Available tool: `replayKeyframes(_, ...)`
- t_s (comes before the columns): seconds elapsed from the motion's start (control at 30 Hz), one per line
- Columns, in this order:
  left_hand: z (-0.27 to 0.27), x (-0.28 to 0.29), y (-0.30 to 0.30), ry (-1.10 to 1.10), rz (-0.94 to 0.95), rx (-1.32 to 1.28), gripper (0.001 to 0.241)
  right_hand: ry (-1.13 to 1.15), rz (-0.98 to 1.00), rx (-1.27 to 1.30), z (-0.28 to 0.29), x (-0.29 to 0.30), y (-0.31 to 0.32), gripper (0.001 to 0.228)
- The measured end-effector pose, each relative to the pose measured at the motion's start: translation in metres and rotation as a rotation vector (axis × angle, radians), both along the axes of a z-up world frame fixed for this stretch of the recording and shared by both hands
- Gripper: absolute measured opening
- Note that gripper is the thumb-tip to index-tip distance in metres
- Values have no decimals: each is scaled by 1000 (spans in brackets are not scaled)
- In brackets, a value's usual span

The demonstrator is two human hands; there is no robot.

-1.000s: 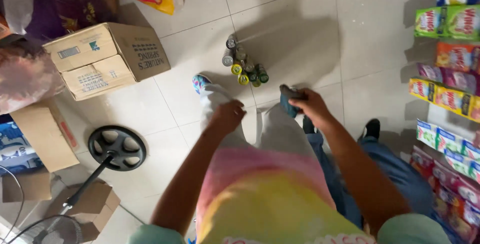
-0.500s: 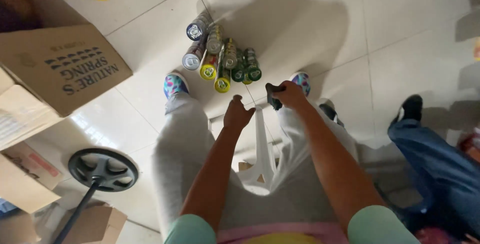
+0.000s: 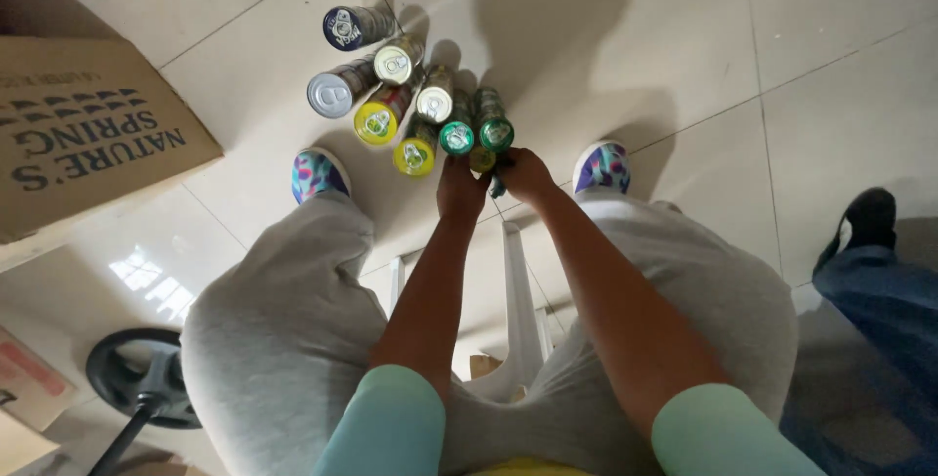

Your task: Cleaning canned goods with a cloth and placing them on a retail shelf.

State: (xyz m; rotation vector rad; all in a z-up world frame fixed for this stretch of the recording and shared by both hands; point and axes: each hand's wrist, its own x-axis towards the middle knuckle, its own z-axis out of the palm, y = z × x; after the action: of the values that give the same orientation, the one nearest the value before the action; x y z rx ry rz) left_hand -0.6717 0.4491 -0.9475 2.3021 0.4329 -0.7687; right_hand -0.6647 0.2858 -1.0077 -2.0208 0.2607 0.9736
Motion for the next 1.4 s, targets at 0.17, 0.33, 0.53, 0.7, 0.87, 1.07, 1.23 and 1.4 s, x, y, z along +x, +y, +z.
replayKeyframes(0.17, 104, 19, 8, -7, -137, -22, 62, 65, 404, -112, 97, 26, -24, 24)
replayKeyframes(0.33, 231, 53, 33, 59, -601, -92, 56, 397, 420, -196, 293, 72, -17, 25)
replayKeyframes(0.53, 340, 3, 66, -70, -358, -689, 65, 107, 172, 107, 437, 4, -36, 36)
replayKeyframes(0.7, 419, -67, 84, -177, 97, -1371, 62, -97, -152, 692, 498, -72, -43, 31)
replayKeyframes(0.87, 445, -125, 105, -95, 264, -1737, 66, -294, -230, 838, 563, -119, -55, 23)
replayKeyframes(1.07, 501, -137, 98, -135, 291, -1786, 63, -789, -333, 765, 601, -143, -53, 19)
replayKeyframes(1.23, 509, -137, 73, -196, 317, -1786, 64, -1212, -213, 749, 613, -145, -10, 24)
replayKeyframes(1.4, 521, -145, 55, -356, 410, -1625, 62, -1230, -139, 630, 614, -139, 14, 28)
